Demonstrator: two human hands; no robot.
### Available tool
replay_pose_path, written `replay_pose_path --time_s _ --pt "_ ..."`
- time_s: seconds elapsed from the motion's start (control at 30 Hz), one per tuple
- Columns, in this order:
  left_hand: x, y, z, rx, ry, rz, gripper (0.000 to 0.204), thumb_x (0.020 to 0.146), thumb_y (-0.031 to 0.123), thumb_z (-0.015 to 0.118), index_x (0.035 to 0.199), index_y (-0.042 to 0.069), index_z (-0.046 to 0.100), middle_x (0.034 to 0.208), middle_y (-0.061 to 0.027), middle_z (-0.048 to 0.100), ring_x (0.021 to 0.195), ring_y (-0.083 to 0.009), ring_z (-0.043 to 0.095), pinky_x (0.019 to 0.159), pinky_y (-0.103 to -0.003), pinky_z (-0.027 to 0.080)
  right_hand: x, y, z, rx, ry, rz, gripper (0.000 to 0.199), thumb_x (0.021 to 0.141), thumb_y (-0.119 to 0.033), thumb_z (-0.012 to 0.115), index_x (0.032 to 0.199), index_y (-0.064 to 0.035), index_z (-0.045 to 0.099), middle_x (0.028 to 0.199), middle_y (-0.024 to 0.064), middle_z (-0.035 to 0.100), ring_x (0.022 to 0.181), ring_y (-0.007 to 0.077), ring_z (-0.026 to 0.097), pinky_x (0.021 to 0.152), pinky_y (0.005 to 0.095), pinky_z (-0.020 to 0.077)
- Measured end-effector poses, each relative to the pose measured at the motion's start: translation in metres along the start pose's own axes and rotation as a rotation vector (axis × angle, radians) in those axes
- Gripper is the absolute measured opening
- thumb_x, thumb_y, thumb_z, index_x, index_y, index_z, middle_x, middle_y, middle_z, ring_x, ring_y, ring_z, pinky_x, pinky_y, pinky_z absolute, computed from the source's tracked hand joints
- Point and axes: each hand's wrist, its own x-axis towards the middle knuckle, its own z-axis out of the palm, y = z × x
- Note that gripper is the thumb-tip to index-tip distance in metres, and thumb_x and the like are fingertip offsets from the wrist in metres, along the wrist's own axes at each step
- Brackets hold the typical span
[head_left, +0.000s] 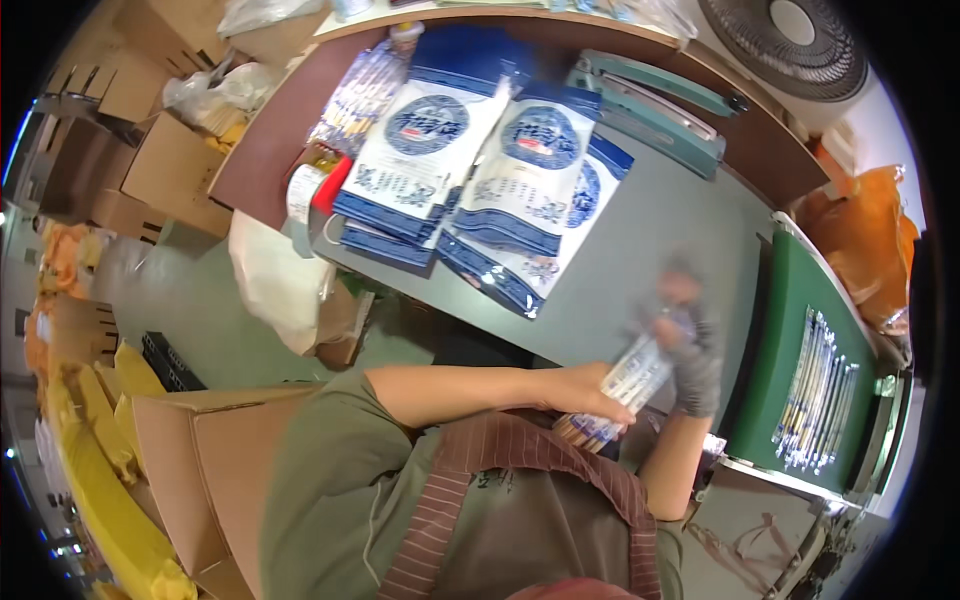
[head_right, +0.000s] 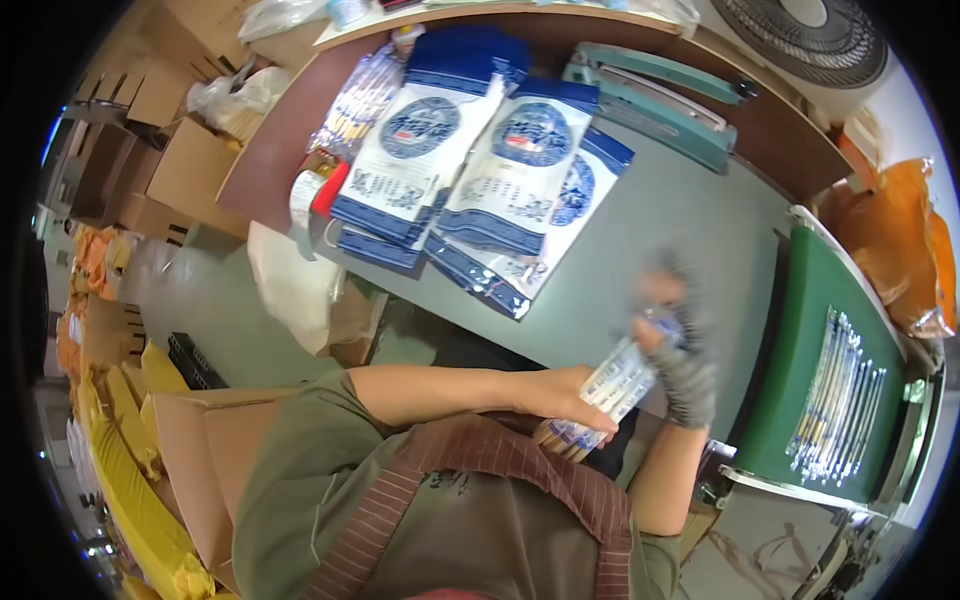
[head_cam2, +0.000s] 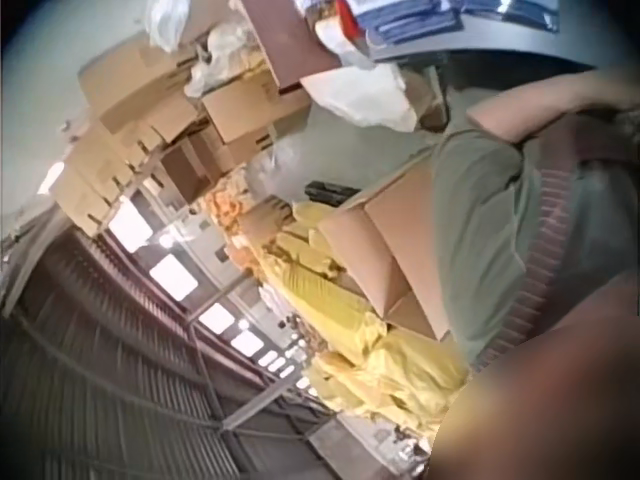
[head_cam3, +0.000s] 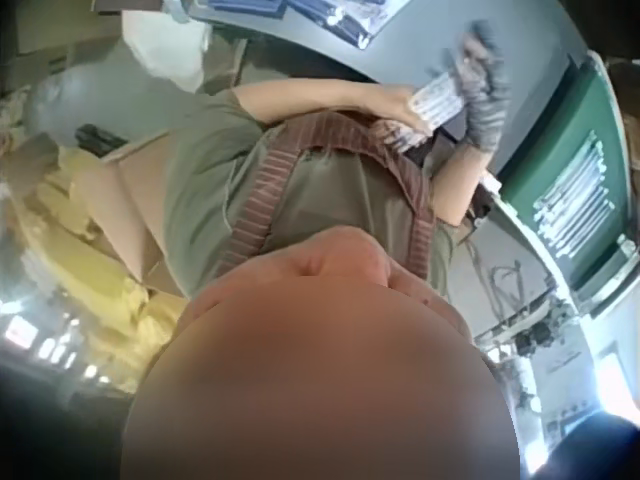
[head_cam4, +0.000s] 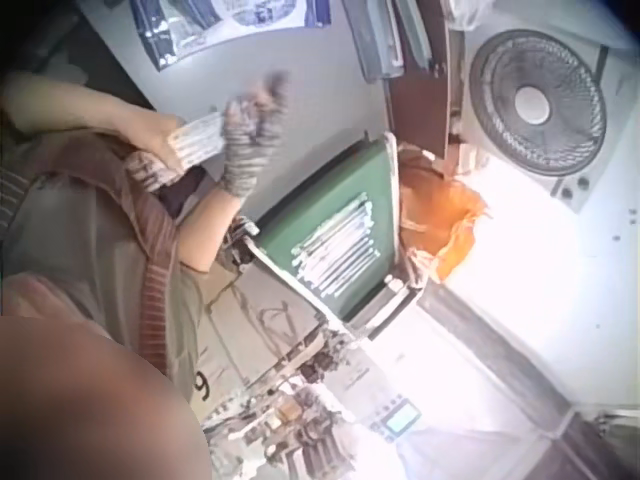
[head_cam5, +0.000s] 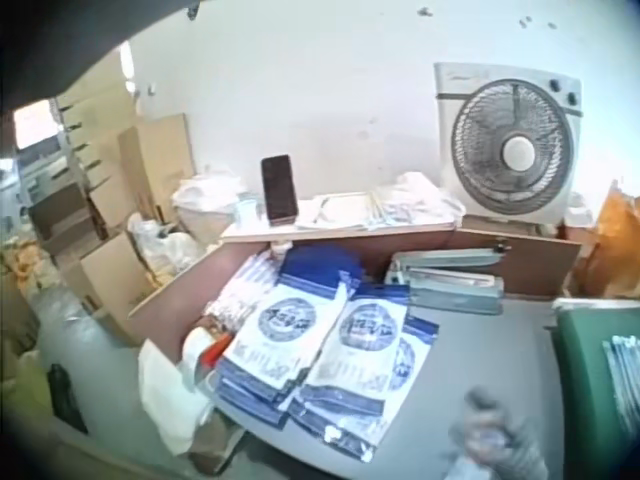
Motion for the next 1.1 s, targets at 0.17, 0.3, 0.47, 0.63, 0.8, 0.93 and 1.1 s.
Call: replay_pose_path --time_s 0.17,0.3,0.47,0.63,0.8,0.93,1.1 --pt "-0.105 0.036 -0.048 0.937 0.486 0.293 0.029 0.087 0.016 0.064 0.11 -0.001 0.057 0.101 -0.0128 0.064 0.094 -0.0246 0.062 0.084 -0.035 0.049 -0.016 0.057 0.023 0.395 -0.11 0.395 0.017 0.082 -0.012 0.068 0.092 0.0008 0.065 0.08 0.01 0.067 0.07 0.0171 0.065 0.066 0.0277 0.0531" --pt "-0.219 0.074 -0.129 1.949 1.195 0.187 0.04 0.076 -0.008 0.051 0.114 0.001 0.058 0.12 -0.0155 0.054 0.117 -0.0323 0.048 0.097 -0.04 0.043 -0.015 0.048 0.036 0.462 -0.068 0.427 0.017 0.082 -0.013 0.068 0.092 0.0003 0.065 0.078 0.0097 0.066 0.064 0.0167 0.064 0.06 0.0275 0.0534" --pt "-0.266 0.074 -0.167 1.956 1.131 0.225 0.02 0.084 0.006 0.056 0.103 0.004 0.062 0.103 -0.0104 0.065 0.092 -0.0279 0.063 0.08 -0.035 0.051 -0.003 0.033 0.063 0.403 -0.118 0.429 0.019 0.082 -0.014 0.068 0.094 -0.0003 0.065 0.077 0.0093 0.066 0.064 0.0159 0.063 0.06 0.027 0.0534" --pt "-0.257 0.118 -0.191 1.676 0.908 0.293 0.019 0.079 0.013 0.069 0.075 0.0 0.055 0.075 -0.0118 0.06 0.068 -0.0277 0.057 0.061 -0.038 0.044 -0.005 0.039 0.066 0.353 -0.116 0.396 0.016 0.082 -0.014 0.067 0.092 -0.0005 0.065 0.077 0.0088 0.066 0.065 0.0171 0.064 0.061 0.0279 0.0535" --pt "-0.24 0.126 -0.207 1.366 0.852 0.129 0.029 0.084 0.018 0.069 0.074 -0.001 0.049 0.064 -0.0135 0.046 0.057 -0.0223 0.04 0.056 -0.032 0.038 -0.001 0.03 0.075 0.415 -0.106 0.407 0.015 0.082 -0.012 0.067 0.092 -0.0007 0.065 0.077 0.009 0.066 0.067 0.0175 0.065 0.061 0.0288 0.0539" --pt "-0.235 0.127 -0.199 1.413 0.769 0.191 0.025 0.088 0.017 0.063 0.08 -0.003 0.051 0.07 -0.0188 0.048 0.06 -0.0257 0.041 0.059 -0.034 0.04 -0.002 0.033 0.069 0.412 -0.058 0.417 0.015 0.082 -0.011 0.067 0.093 -0.0008 0.065 0.076 0.009 0.065 0.066 0.0178 0.065 0.061 0.0295 0.0543" --pt "-0.226 0.141 -0.189 1.342 0.704 0.156 0.018 0.085 0.011 0.064 0.081 -0.003 0.054 0.071 -0.0176 0.056 0.063 -0.0279 0.051 0.061 -0.034 0.042 -0.001 0.03 0.074 0.444 -0.056 0.424 0.015 0.082 -0.011 0.066 0.093 -0.0007 0.064 0.075 0.0088 0.065 0.066 0.0176 0.065 0.061 0.0296 0.0543"
